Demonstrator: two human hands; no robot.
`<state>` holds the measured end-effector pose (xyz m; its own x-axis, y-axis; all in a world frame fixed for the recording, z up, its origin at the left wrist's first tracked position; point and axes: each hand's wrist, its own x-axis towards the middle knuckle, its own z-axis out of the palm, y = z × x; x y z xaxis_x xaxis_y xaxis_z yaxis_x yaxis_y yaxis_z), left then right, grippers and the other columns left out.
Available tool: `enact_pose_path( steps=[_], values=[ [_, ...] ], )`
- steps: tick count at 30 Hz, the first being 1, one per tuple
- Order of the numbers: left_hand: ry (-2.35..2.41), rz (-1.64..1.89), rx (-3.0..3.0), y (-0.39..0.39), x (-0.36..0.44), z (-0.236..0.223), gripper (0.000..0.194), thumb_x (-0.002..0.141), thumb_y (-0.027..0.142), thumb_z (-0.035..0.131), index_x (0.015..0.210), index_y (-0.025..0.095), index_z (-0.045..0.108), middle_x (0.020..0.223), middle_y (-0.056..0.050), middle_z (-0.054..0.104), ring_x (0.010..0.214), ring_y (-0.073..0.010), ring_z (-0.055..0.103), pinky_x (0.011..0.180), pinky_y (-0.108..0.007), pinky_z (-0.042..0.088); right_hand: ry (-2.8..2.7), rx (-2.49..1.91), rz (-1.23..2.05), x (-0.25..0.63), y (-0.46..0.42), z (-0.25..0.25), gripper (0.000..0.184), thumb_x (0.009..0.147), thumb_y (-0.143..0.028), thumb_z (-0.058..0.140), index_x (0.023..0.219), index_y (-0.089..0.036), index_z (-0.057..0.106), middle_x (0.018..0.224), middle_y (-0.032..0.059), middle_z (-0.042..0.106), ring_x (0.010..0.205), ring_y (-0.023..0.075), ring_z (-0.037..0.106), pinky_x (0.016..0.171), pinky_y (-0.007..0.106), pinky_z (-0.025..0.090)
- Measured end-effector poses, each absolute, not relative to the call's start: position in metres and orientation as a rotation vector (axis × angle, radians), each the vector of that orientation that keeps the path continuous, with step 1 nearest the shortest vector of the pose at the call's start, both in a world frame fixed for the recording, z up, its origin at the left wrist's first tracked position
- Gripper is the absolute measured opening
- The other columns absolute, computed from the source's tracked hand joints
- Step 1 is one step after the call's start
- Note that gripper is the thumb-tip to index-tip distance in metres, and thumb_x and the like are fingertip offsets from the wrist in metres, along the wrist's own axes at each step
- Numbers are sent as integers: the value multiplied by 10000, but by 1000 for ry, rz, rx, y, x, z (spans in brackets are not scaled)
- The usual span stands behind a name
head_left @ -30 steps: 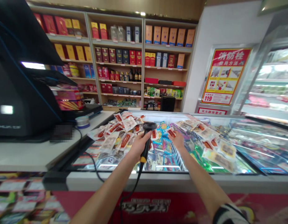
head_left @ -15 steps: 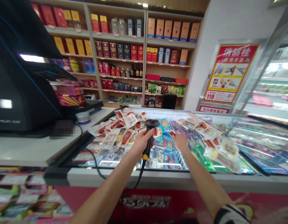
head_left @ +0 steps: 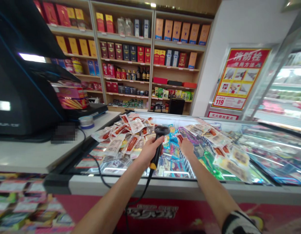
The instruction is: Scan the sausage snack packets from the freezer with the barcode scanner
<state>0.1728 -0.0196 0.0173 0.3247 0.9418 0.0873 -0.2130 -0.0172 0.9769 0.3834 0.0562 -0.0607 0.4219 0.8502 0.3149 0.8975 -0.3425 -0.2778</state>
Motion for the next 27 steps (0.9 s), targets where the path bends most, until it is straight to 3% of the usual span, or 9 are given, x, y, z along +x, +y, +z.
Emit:
enact_pose_path(
  steps=[3,9,27],
  values=[
    [770,1052,1218,-23,174,17,321,637,453,554,639,145,462,509,22,501,403,-68,462,399,-195,339,-1363,-2200,-147,390,58,-60,408,754,-461,385,888,-115,556,773,114,627,748,220,591,621,275,416],
    [771,1050,1203,-26,177,21,320,629,449,564,640,147,461,507,23,505,400,-68,467,394,-192,336,-1323,-2094,-139,390,55,-59,305,745,-353,402,807,-123,593,718,98,632,705,206,588,602,257,393],
    [704,992,1247,-30,193,24,325,638,451,556,595,143,459,472,22,487,385,-64,450,396,-194,329,-1235,-2005,-98,380,49,-56,301,712,-367,394,747,-141,590,657,72,611,632,184,561,580,255,389]
  ],
)
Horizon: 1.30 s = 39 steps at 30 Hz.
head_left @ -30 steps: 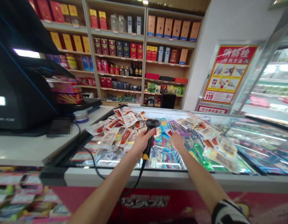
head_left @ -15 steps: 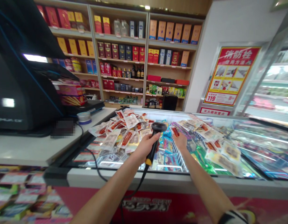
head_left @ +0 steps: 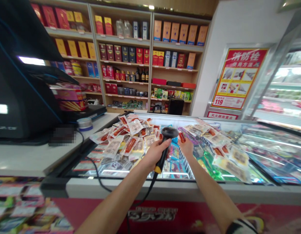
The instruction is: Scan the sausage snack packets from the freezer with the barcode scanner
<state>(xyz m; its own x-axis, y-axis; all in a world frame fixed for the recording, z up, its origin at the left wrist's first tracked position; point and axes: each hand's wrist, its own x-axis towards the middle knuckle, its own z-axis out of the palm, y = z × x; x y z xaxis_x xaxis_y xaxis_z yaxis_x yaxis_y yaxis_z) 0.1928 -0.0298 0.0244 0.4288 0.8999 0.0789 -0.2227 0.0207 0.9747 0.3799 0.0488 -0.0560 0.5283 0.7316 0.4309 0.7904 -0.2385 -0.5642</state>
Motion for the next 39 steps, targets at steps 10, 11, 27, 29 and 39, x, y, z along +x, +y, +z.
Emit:
enact_pose_path(
  steps=[10,11,27,29,39],
  values=[
    [726,1068,1262,-23,172,31,319,632,446,564,647,139,480,513,16,508,396,-65,460,388,-184,332,-1239,-2073,-15,375,52,-57,374,713,-427,413,888,-132,559,769,94,619,726,219,581,613,277,407],
    [763,1106,1253,-20,166,31,321,626,445,569,653,136,484,515,16,511,398,-65,463,387,-183,333,-1254,-2080,7,372,54,-57,388,713,-435,420,923,-133,544,792,96,616,739,222,581,618,281,407],
    [879,1211,1173,-8,131,22,318,599,431,590,659,130,507,508,12,531,397,-72,472,393,-189,364,-1717,-1837,0,251,105,-55,502,803,-311,326,1254,-97,281,1290,168,297,1167,258,280,917,397,243],
    [869,1209,1173,-9,135,24,311,599,425,592,669,133,509,514,12,535,402,-72,473,393,-186,363,-1645,-1850,30,258,102,-53,515,815,-393,275,1276,-165,241,1317,136,257,1157,271,290,886,434,270],
    [828,1106,1252,-18,165,26,326,613,446,576,667,134,498,523,10,525,418,-75,482,400,-186,362,-1313,-2351,-405,460,-13,-41,422,747,-309,398,1151,-195,435,1232,119,373,1069,277,378,846,447,292]
  ],
)
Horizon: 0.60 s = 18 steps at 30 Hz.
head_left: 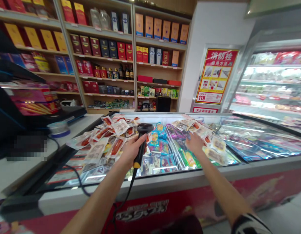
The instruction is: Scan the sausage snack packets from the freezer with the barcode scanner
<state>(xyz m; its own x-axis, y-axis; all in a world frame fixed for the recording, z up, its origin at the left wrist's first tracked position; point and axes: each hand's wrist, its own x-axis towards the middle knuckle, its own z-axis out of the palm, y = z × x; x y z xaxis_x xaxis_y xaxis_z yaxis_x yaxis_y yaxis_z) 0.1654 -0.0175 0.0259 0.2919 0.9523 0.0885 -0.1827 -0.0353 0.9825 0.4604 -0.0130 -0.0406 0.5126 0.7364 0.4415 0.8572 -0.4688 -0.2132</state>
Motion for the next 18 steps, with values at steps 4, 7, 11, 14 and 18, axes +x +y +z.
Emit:
enact_pose_path(
  steps=[4,7,11,14,18],
  values=[
    [787,1067,1266,-19,184,22,330,614,455,570,653,138,487,502,18,511,399,-76,469,391,-190,347,-1274,-2563,-363,515,-71,-52,454,739,-417,410,1138,-205,456,1121,124,473,1014,302,413,787,467,320],
    [756,1029,1277,-22,195,20,328,631,457,554,645,140,473,502,20,505,403,-76,468,394,-190,343,-1349,-2596,-319,509,-82,-68,460,763,-416,381,1143,-170,461,1110,136,487,1019,294,416,799,434,319],
    [757,1009,1291,-24,197,19,329,630,458,554,647,141,469,507,20,508,406,-73,466,399,-190,344,-1546,-2369,-491,476,-52,-81,416,779,-348,382,1121,-133,481,1209,149,411,1062,266,397,855,394,286],
    [770,1039,1288,-23,190,18,334,625,465,555,665,142,481,515,21,514,413,-74,472,404,-191,343,-1883,-2015,-495,452,-13,-81,362,771,-308,396,1070,-149,525,1158,125,471,1041,230,424,873,362,284],
    [796,1076,1286,-22,177,19,333,631,462,552,662,138,481,519,21,509,414,-72,469,404,-190,340,-2230,-1496,-457,420,34,-75,274,741,-177,392,910,-204,605,1054,55,552,1023,180,440,886,340,288]
  ],
)
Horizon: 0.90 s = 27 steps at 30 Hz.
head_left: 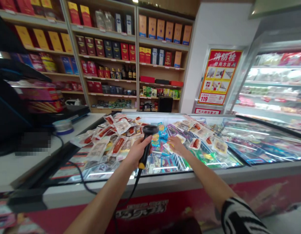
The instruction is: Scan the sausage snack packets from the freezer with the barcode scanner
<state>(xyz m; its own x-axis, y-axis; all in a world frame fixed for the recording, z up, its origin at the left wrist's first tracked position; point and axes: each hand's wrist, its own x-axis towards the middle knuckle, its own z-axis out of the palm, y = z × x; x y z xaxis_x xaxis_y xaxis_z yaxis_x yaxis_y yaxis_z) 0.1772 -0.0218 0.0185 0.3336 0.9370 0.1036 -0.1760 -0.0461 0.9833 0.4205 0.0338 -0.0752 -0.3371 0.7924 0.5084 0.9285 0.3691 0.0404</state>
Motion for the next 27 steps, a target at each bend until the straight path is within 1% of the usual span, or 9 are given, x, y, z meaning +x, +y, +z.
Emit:
enact_pose_path(
  steps=[2,4,8,11,13,16,20,24,27],
  values=[
    [822,1080,1281,-21,171,19,332,637,459,548,662,134,480,522,19,507,413,-71,466,402,-190,338,-2204,-1392,-482,409,44,-71,279,737,-157,380,888,-207,609,1078,51,533,1049,175,419,891,333,291],
    [838,1086,1274,-20,166,20,331,644,457,542,672,133,484,520,19,504,413,-71,465,403,-191,340,-1987,-1498,-522,405,43,-67,295,765,-191,356,957,-188,580,1106,77,502,1065,178,406,890,322,296],
    [825,1085,1277,-18,163,19,321,660,450,529,660,135,469,515,18,500,408,-69,458,402,-192,339,-1467,-2066,-385,411,25,-56,447,799,-416,309,1129,-147,444,999,138,535,964,235,488,793,359,360],
    [828,1078,1284,-18,164,18,317,670,446,520,649,136,457,514,15,499,409,-71,461,398,-191,335,-1397,-2339,-143,408,23,-50,602,746,-579,284,1095,-115,446,888,158,575,866,271,544,712,382,390],
    [834,1067,1282,-19,164,17,318,670,447,520,650,136,455,517,14,500,410,-72,465,398,-191,336,-1386,-2358,-116,398,32,-50,658,694,-621,343,1094,-106,436,927,175,567,885,287,539,700,382,395],
    [845,1056,1294,-21,162,15,323,665,454,523,656,137,458,526,12,505,410,-72,468,395,-191,335,-1415,-2212,-64,378,52,-54,652,660,-486,501,1184,-128,347,987,139,566,898,244,543,700,313,407],
    [855,1053,1299,-21,159,13,323,660,457,527,653,141,460,529,13,509,407,-71,469,395,-192,336,-1399,-1953,37,365,68,-63,663,668,-243,496,1267,-123,239,941,95,605,835,202,574,701,270,411],
    [859,1063,1240,-18,164,13,317,647,449,543,654,143,459,517,17,507,402,-72,469,396,-195,341,-1244,-1664,226,373,69,-72,436,650,-264,489,1066,-136,499,917,76,621,835,210,573,703,277,430],
    [836,1066,1213,-16,172,14,318,653,448,539,644,140,458,510,14,505,398,-70,464,391,-193,336,-1161,-1553,336,375,67,-75,376,641,-331,496,965,-149,554,865,55,635,772,199,587,643,273,454]
  ],
)
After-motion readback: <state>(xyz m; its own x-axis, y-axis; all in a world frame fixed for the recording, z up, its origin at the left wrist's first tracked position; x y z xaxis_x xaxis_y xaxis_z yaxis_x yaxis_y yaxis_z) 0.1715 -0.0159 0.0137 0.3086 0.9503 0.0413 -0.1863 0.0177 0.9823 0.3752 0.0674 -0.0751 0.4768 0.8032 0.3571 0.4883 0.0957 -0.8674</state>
